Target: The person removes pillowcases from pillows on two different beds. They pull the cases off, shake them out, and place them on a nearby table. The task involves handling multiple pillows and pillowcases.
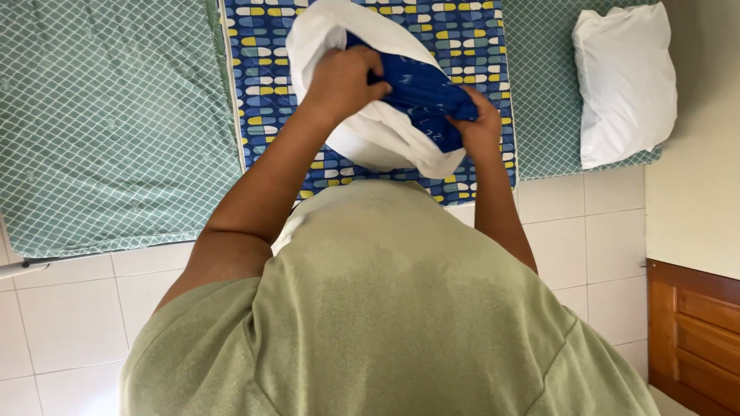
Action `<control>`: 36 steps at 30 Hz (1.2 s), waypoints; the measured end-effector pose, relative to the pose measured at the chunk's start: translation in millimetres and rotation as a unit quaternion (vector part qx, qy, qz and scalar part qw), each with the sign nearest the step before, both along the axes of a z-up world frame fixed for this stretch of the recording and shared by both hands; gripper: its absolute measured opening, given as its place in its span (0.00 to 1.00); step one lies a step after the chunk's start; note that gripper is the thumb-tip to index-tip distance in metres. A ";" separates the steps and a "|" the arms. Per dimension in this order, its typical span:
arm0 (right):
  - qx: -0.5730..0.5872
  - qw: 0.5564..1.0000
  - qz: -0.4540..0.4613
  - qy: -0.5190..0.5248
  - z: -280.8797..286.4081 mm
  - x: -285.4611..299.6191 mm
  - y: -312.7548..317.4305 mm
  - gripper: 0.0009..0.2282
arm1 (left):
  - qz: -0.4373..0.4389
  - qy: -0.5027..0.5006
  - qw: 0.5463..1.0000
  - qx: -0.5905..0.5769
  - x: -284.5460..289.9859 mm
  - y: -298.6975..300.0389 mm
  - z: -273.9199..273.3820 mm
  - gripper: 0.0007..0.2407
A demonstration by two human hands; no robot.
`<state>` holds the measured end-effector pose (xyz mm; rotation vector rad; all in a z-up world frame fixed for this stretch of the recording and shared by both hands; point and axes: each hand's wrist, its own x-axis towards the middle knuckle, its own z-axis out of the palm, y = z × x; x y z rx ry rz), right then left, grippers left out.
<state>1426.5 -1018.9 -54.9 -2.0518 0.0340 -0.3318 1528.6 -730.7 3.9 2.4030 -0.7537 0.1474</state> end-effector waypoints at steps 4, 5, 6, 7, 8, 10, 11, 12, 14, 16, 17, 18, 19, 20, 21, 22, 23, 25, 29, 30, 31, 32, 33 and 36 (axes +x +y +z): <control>0.038 0.998 -0.047 0.007 -14.7 -12.9 -35.3 0.24 | 0.082 -0.020 0.995 0.059 20.5 38.3 -6.8 0.10; 0.068 0.995 -0.071 0.036 -17.3 -15.0 -44.3 0.19 | 0.106 -0.022 0.994 0.013 23.0 47.2 -4.7 0.08; 0.097 0.988 -0.096 0.066 -19.8 -16.8 -53.5 0.15 | 0.131 -0.024 0.991 -0.033 25.6 56.0 -2.6 0.06; 0.098 0.988 -0.096 0.065 -18.2 -15.3 -49.4 0.15 | 0.130 -0.025 0.991 -0.033 29.2 58.4 -12.5 0.06; 0.084 0.992 -0.068 0.061 -16.6 -13.6 -45.5 0.16 | 0.167 -0.023 0.985 -0.033 33.0 60.6 -22.3 0.11; 0.071 0.995 -0.044 0.056 -6.8 -12.9 -31.0 0.18 | 0.198 -0.022 0.979 -0.033 42.7 56.8 -48.8 0.17; -0.037 0.998 -0.047 0.034 2.2 -11.4 -21.8 0.19 | 0.207 0.018 0.978 -0.019 48.0 50.7 -65.8 0.24; -0.145 0.988 -0.050 0.012 11.0 -9.9 -12.3 0.20 | 0.216 0.057 0.975 -0.005 53.2 44.7 -82.7 0.30; -0.263 0.965 -0.014 -0.009 38.2 -6.4 10.9 0.24 | 0.175 0.117 0.978 -0.003 46.8 29.0 -88.8 0.29; -0.376 0.926 0.023 -0.029 70.4 -6.2 41.8 0.33 | 0.133 0.177 0.975 0.000 36.7 15.4 -86.4 0.29; -0.345 0.935 0.080 -0.027 88.8 -8.1 62.0 0.36 | 0.099 0.177 0.979 -0.038 29.9 10.4 -80.7 0.27; -0.312 0.940 0.136 -0.025 107.3 -9.9 82.1 0.40 | 0.064 0.176 0.980 -0.075 23.0 5.4 -75.1 0.27; -0.312 0.940 0.135 -0.024 100.5 -7.5 93.8 0.40 | 0.062 0.177 0.979 -0.075 14.8 1.8 -58.3 0.27; -0.347 0.925 0.152 0.006 93.7 -5.1 105.5 0.38 | 0.064 0.284 0.942 -0.165 6.7 -1.8 -41.6 0.28; -0.379 0.909 0.171 0.036 86.5 -2.9 118.3 0.36 | 0.065 0.387 0.886 -0.249 -2.0 -3.8 -24.9 0.32; -0.378 0.909 0.171 0.037 58.7 0.0 118.3 0.36 | 0.065 0.388 0.885 -0.248 -1.1 -8.1 -34.4 0.32; -0.392 0.909 0.133 0.058 31.1 4.8 118.1 0.40 | 0.057 0.427 0.856 -0.287 1.4 -12.3 -43.5 0.31; -0.404 0.907 0.095 0.079 -0.7 9.1 116.3 0.46 | 0.051 0.465 0.822 -0.324 0.8 -13.4 -46.7 0.31; -0.336 0.932 0.104 0.083 7.9 15.7 98.6 0.39 | 0.011 0.495 0.800 -0.339 -6.9 -4.0 -44.2 0.31; -0.288 0.938 0.119 0.151 16.5 18.8 92.4 0.34 | -0.013 0.509 0.785 -0.352 -8.6 -1.3 -48.8 0.33; -0.287 0.938 0.119 0.151 28.0 17.2 90.0 0.34 | -0.013 0.509 0.786 -0.351 -6.3 0.0 -49.9 0.33; -0.281 0.934 0.099 0.195 39.5 15.5 87.5 0.30 | 0.034 0.487 0.806 -0.334 -3.9 1.2 -50.9 0.31; -0.273 0.928 0.079 0.242 50.7 11.8 84.8 0.28 | 0.079 0.466 0.823 -0.315 -3.3 2.0 -52.5 0.30; -0.138 0.962 0.081 0.222 72.6 0.8 75.1 0.21 | 0.157 0.429 0.831 -0.319 4.0 11.8 -54.2 0.31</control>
